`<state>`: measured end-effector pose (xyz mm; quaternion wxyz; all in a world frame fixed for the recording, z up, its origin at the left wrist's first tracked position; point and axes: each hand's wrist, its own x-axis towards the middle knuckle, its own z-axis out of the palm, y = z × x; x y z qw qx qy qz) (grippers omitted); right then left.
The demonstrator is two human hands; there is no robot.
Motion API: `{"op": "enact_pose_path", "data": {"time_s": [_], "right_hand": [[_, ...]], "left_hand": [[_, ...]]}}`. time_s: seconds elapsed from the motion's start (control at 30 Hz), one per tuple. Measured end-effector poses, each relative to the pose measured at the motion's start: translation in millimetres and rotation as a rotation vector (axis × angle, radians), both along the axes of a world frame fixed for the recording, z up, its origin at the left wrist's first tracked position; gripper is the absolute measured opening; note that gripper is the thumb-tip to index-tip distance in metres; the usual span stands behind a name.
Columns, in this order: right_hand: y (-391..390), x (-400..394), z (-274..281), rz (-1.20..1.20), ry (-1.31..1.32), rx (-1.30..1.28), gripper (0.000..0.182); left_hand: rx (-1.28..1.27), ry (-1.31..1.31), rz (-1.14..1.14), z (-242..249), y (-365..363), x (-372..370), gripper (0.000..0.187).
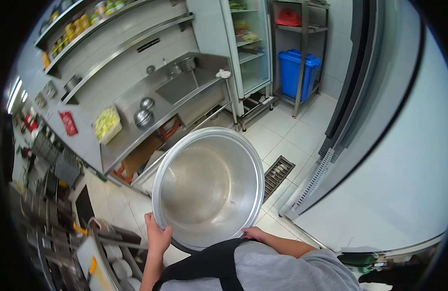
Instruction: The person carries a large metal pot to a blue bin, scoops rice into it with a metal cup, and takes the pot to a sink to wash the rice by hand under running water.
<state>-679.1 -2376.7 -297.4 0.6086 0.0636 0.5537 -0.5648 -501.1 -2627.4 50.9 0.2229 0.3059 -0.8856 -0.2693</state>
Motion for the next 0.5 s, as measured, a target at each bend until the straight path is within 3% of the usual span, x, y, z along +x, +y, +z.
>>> {"op": "enact_pose_path", "data": {"time_s": [0.1,0.17,0.2,0.3,0.43,0.5], "right_hand": [[-53.3,-68.6,22.5,0.093,0.185,0.124,0.045],[-86.9,-106.3,1.1,0.196,0.375,0.177,0.045],[-108.7,-135.4,-84.9,0.203,0.137,0.040,0.044],[-154.7,-194.5,-74.9,0.037,-0.052,-0.037,0.043],[-187.2,-264.8,-11.4,0.038,0.049,0.010,0.036],[-204.4,-300.3,7.8,-0.257,-0.005,-0.010,0.042]], "left_hand": [[0.039,0.075,-0.077,-7.8,-50.3,-71.0,0.044],[0.014,0.085,-0.121,-5.7,-73.8,-114.5,0.044],[0.024,0.066,-0.104,6.3,-80.7,-137.0,0.042],[-0.017,0.069,-0.114,11.7,-117.4,-194.6,0.045],[-0.051,0.098,-0.115,20.3,-163.4,-276.8,0.053],[-0.031,0.081,-0.191,14.0,-189.5,-325.5,0.060]]}}
